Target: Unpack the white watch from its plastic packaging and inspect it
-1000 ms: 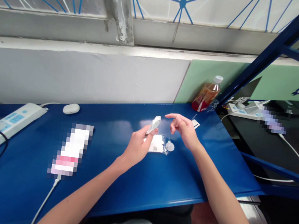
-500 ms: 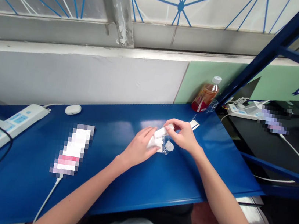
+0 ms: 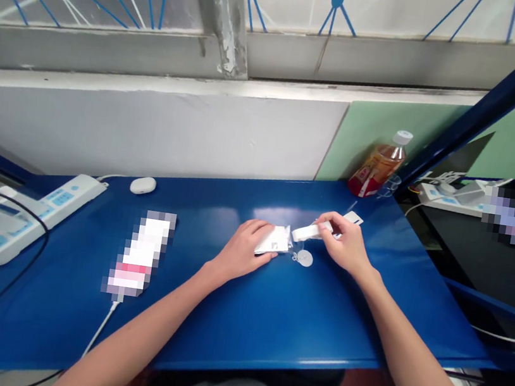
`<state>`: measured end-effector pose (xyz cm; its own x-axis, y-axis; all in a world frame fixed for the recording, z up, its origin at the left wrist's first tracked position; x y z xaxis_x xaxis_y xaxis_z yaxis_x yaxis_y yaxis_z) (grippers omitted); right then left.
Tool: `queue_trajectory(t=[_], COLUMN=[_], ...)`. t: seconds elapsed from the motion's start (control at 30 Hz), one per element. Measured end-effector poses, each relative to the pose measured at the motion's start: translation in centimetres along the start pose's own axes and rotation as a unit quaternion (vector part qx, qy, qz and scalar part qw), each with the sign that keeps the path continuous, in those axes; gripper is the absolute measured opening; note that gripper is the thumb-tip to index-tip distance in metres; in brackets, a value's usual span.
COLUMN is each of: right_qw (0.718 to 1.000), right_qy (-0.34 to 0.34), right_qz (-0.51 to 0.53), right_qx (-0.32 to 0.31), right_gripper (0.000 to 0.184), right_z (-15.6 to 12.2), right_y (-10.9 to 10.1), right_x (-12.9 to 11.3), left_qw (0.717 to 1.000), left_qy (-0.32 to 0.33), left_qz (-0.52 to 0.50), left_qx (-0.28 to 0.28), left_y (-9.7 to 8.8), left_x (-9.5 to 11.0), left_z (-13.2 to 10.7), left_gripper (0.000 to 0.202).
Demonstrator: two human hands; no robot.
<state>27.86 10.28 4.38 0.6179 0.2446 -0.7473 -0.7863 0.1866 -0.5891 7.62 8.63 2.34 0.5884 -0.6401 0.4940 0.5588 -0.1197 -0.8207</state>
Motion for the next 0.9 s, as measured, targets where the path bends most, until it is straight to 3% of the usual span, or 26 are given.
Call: queue_trajectory(t=[0.23, 0.5, 0.7, 0.8, 0.9], right_qw=[0.995, 0.99, 0.983, 0.979, 0.973], right_qy=[0.029, 0.016, -0.008, -0.018, -0.006], right_qz=[-0.066, -0.078, -0.108, -0.138, -0.202], right_qx=[-0.064, -0.114, -0.145, -0.151, -0.115], right_gripper=[0.012, 0.021, 0.025, 0.028, 0.031], right_z=[0.0, -1.0, -1.6, -1.8, -1.8], right_y=[1.4, 3.2, 4.6, 5.3, 5.2], right_x=[1.3, 0.6, -0.4, -0.6, -0.5], left_qw=[0.999, 0.999, 0.999, 0.999, 0.998], left_qy=[0.016, -0.009, 0.03, 0.041, 0.048], left_qz=[0.013, -0.033, -0.015, -0.004, 0.007], left_qx=[-0.03, 0.011, 0.038, 0.032, 0.027], left_y=[0.4, -0.4, -0.9, -0.6, -0.3], left_x=[-0.4, -1.3, -0.6, -0.4, -0.2], left_z=[0.6, 0.6, 0.2, 0.2, 0.2], left_gripper=[0.054, 0.051, 0.047, 0.048, 0.05])
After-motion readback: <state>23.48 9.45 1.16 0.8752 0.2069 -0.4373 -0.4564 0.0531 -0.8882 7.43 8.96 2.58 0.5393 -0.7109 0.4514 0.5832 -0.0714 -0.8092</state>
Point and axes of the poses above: each hand's wrist, its own z-axis towards the middle knuckle, its own y-axis out of the palm, x = y × z, the point moved 10 cm from there along z, towards the middle knuckle, and after that the axes turned 1 degree about x, right-handed, at the moved point
